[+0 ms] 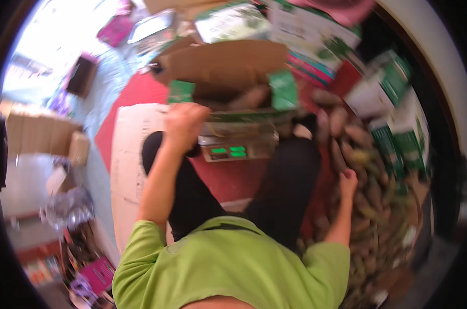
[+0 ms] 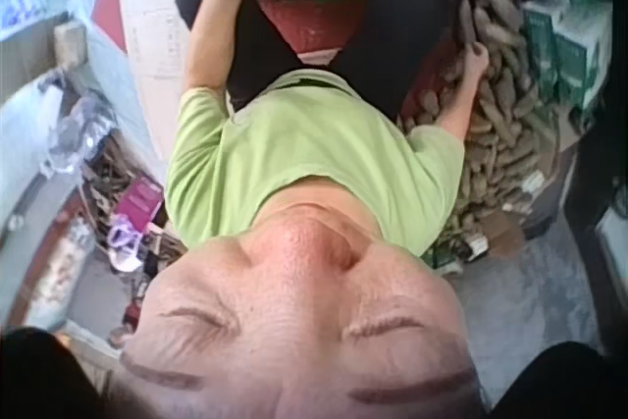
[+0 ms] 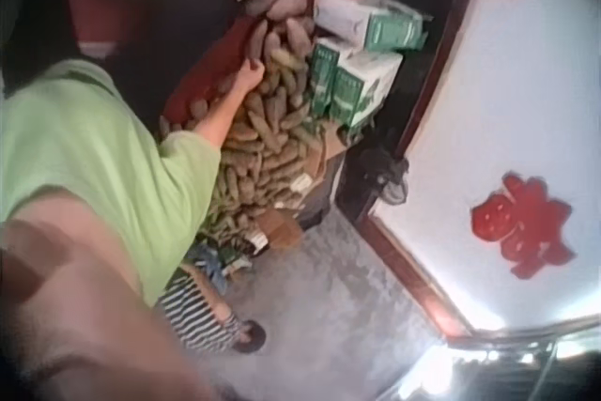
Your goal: Packing sweet potatoes into boxes and weighing them on a digital scale.
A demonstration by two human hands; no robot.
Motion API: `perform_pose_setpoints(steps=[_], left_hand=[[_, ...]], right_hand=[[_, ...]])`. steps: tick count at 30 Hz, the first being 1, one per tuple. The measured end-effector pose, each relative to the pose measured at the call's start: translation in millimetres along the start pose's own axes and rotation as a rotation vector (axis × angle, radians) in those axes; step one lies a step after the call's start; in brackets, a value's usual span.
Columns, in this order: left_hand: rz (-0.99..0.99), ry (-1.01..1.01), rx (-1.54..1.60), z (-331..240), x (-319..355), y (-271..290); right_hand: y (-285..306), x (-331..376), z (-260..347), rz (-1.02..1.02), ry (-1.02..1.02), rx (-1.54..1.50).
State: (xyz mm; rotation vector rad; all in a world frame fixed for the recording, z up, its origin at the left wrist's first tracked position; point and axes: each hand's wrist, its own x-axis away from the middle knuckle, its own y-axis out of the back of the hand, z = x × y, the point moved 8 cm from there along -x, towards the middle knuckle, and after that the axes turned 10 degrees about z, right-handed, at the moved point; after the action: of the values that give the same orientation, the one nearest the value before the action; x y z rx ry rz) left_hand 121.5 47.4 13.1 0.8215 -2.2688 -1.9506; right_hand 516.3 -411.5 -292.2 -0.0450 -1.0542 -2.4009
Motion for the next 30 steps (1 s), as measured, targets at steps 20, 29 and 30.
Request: perform_pose_setpoints(steps=[20, 29, 30], left_hand=[[0.027, 0.066, -0.114, -1, 0, -9], [-0.009, 0.041, -0.157, -2, -1, -11], [-0.013, 0.039, -0.16, -1, -1, -11]], right_hand=[[-6, 195, -130, 0.238, -0.765, 0.607], [-58, 182, -88, 0.49, -0.429, 0.928], [-60, 179, -89, 0.492, -0.426, 0.927]])
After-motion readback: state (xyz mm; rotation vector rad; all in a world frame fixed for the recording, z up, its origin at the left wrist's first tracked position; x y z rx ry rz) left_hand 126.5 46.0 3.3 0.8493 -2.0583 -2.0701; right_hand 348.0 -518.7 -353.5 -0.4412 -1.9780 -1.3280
